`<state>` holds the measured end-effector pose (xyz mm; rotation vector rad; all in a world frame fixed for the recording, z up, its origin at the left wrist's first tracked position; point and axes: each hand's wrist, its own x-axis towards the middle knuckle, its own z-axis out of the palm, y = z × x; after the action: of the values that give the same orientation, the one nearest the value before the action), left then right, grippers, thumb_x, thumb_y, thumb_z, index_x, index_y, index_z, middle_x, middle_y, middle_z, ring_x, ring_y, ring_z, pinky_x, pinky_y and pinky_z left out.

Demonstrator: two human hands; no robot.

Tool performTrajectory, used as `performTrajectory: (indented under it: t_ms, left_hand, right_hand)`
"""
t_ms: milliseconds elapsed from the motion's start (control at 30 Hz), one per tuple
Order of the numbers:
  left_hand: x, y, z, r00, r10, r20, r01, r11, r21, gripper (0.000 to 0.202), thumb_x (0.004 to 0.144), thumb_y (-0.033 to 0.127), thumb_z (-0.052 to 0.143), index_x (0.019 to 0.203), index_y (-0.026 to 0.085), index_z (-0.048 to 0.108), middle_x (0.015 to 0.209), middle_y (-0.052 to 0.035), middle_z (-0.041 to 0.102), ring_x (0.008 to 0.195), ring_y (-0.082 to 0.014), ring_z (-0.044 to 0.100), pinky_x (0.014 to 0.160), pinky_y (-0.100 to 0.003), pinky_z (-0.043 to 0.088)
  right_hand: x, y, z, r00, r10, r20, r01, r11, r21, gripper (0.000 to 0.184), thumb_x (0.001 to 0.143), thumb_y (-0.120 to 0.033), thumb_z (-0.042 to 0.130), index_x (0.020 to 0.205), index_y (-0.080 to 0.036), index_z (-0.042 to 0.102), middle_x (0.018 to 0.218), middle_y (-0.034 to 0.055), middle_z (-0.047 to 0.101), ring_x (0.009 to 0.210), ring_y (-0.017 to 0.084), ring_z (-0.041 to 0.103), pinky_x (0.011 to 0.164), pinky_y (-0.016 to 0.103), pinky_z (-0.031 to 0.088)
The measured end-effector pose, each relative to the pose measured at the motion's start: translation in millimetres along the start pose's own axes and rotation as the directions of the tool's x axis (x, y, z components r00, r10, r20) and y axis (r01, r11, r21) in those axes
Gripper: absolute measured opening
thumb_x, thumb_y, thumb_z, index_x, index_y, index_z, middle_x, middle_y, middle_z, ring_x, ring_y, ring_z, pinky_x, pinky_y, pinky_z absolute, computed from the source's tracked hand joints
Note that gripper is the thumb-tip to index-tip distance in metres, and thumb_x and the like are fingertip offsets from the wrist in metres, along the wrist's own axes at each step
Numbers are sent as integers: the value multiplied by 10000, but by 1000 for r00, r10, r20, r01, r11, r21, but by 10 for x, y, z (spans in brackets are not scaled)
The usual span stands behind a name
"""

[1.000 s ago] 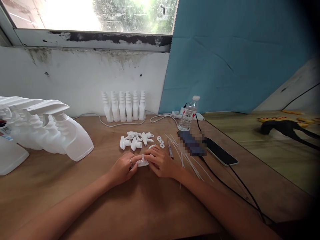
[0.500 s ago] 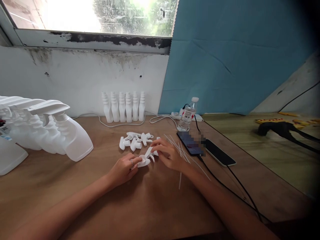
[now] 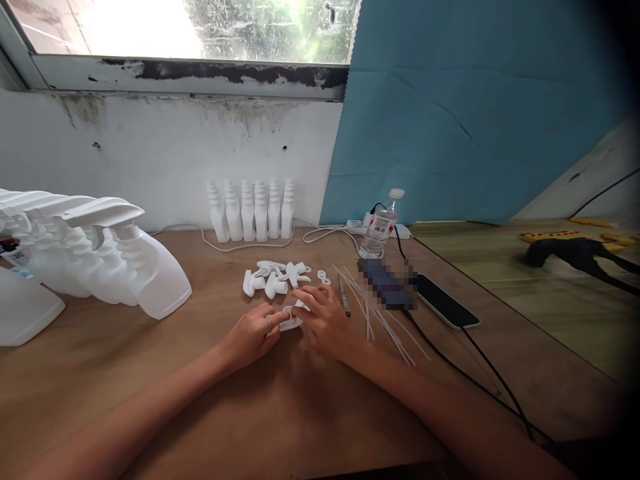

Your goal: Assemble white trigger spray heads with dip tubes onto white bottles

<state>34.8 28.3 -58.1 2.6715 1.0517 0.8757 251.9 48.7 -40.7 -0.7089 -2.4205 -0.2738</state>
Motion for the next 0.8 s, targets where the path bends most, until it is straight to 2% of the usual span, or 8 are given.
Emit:
performTrajectory:
  t_ms: [100, 233, 367, 467, 567, 667, 733, 800]
  left_hand:
    - [-10, -28, 11, 1000, 17, 2, -17, 1000, -21, 282, 912, 143, 416, 1138, 173, 581, 838, -60, 547, 752, -158, 525, 711, -267, 467]
    - [-21, -41, 29, 1000, 9, -5, -9, 999, -33, 299, 904, 125, 415, 1156, 168, 568, 852, -64, 542, 769, -161, 523, 727, -272, 467]
    - [-26, -24, 36, 1000, -11, 7, 11, 1000, -3, 282, 895, 122, 425, 1134, 169, 569, 862, -63, 545, 773, -163, 525, 726, -273, 464]
    - [-25, -8, 29, 998, -43, 39, 43, 999, 9, 272, 905, 134, 417, 1131, 175, 563, 878, -64, 558, 790, -167, 540, 749, -281, 468]
    - [-25, 4, 24, 997, -57, 53, 57, 998, 6, 272, 918, 145, 406, 1148, 184, 546, 904, -65, 573, 802, -166, 550, 763, -285, 468]
    - [-23, 8, 26, 998, -55, 30, 55, 998, -1, 263, 934, 166, 400, 1164, 184, 527, 882, -57, 576, 782, -162, 545, 743, -281, 466]
    - [-21, 8, 30, 999, -45, 8, 45, 999, 2, 254, 940, 179, 398, 1164, 181, 516, 867, -54, 577, 774, -164, 544, 734, -282, 466]
    - [-21, 7, 33, 998, -61, -2, 61, 998, -6, 255, 940, 192, 403, 1178, 176, 493, 876, -55, 581, 766, -164, 545, 728, -286, 469]
  right_hand:
    - [7, -133, 22, 996, 72, 55, -74, 997, 22, 274, 861, -59, 412, 1052, -143, 590, 1346, 153, 521, 1170, 300, 479, 944, 522, 352]
    - [26, -168, -12, 987, 125, 105, -150, 946, 288, 411, 790, 14, 395, 1133, -135, 563, 1380, 160, 477, 1236, 262, 460, 991, 463, 410]
    - [45, 27, -80, 991, 98, 89, -129, 853, 506, 434, 785, 12, 404, 1095, -205, 616, 1354, 104, 504, 1236, 219, 492, 1035, 420, 405]
    - [43, 298, -190, 954, 300, 23, -275, 840, 467, 326, 839, -70, 411, 1041, -197, 633, 1153, 96, 631, 1070, 201, 598, 925, 353, 464]
    - [-9, 613, -385, 799, 588, 125, -599, 797, 83, 212, 860, -188, 457, 904, -164, 664, 879, 97, 697, 834, 215, 652, 763, 311, 467]
    - [-103, 875, -597, 482, 811, 331, -750, 577, -323, 327, 869, -317, 480, 630, -152, 631, 722, 136, 687, 746, 244, 668, 639, 290, 434]
    - [-164, 974, -695, 265, 818, 511, -763, 502, -407, 419, 864, -377, 505, 512, -159, 570, 604, 130, 655, 639, 219, 659, 578, 268, 419]
    - [-202, 1002, -743, 127, 761, 636, -768, 482, -422, 461, 847, -380, 545, 438, -168, 516, 515, 107, 614, 539, 181, 625, 540, 250, 414]
